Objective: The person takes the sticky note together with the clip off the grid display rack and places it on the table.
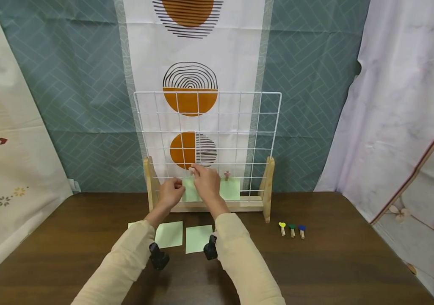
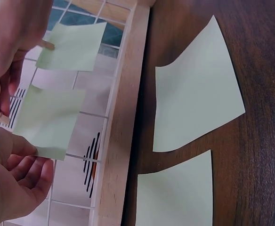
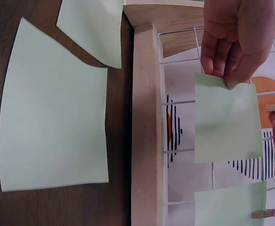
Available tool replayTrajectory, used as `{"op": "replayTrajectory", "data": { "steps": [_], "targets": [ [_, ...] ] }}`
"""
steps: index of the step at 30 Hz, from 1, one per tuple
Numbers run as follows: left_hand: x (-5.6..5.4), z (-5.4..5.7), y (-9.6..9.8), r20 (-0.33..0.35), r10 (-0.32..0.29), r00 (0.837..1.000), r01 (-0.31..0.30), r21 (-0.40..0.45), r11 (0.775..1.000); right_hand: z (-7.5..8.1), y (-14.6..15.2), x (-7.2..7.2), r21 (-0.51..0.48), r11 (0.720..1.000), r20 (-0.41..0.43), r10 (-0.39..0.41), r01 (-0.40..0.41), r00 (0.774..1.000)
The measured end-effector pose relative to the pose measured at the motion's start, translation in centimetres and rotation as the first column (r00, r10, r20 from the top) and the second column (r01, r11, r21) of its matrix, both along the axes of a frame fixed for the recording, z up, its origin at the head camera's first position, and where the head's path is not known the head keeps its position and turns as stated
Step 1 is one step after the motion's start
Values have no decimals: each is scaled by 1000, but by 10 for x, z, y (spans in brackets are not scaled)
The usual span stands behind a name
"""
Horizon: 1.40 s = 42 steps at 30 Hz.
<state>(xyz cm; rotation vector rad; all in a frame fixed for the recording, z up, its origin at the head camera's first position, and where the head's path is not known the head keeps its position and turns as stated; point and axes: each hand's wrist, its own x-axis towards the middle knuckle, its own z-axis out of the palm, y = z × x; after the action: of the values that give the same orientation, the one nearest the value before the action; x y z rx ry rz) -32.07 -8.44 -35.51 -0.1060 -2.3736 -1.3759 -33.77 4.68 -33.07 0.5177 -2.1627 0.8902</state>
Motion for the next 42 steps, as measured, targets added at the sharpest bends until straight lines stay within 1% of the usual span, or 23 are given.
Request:
{"op": "replayTrajectory", "data": {
  "steps": [2, 3, 7, 10, 15, 21, 27, 30, 33, 36, 37, 38, 40, 42],
  "targets": [
    [2, 2, 1, 15, -7, 1000, 7, 18, 1000, 1, 1, 1, -4, 1000, -15, 6, -6, 1000],
    [6, 6, 2, 51, -7, 999, 6, 26, 1000, 1, 2, 2, -8, 1000, -17, 12, -12, 1000],
    [11, 9, 2, 67, -5, 998, 4, 22, 1000, 3, 6, 5, -39, 998, 7, 57, -57, 998],
    [12, 9, 2, 80, -15, 997, 12, 32, 999, 5, 9, 8, -70, 994, 27, 87, -85, 996],
    [15, 12, 0, 126, -42, 991, 33, 78, 996, 9, 14, 12, -92, 992, 57, 87, -82, 995],
    [18, 12, -5, 144, -87, 986, 70, 121, 990, 14, 21, 15, -93, 991, 76, 99, -92, 992],
    [26, 14, -10, 138, -120, 983, 96, 168, 981, 18, 26, 18, -98, 990, 102, 112, -103, 988],
    [30, 14, -12, 128, -133, 983, 108, 185, 977, 19, 29, 21, -114, 985, 113, 145, -132, 983],
    [32, 13, -15, 122, -152, 981, 126, 198, 972, 19, 34, 24, -105, 983, 113, 163, -151, 980],
    [35, 10, -19, 90, -181, 979, 160, 198, 967, 18, 41, 26, -76, 986, 100, 157, -150, 982],
    [36, 10, -20, 59, -198, 978, 183, 200, 963, 18, 43, 26, -70, 986, 96, 157, -150, 983],
    [38, 10, -21, 46, -206, 977, 193, 200, 960, 18, 45, 27, -65, 986, 92, 159, -153, 983],
    [40, 9, -22, 29, -214, 976, 204, 196, 959, 19, 50, 29, -54, 986, 94, 162, -158, 982],
    [42, 11, -22, 36, -208, 978, 197, 190, 962, 20, 55, 31, -55, 984, 109, 175, -170, 978]
  ]
}}
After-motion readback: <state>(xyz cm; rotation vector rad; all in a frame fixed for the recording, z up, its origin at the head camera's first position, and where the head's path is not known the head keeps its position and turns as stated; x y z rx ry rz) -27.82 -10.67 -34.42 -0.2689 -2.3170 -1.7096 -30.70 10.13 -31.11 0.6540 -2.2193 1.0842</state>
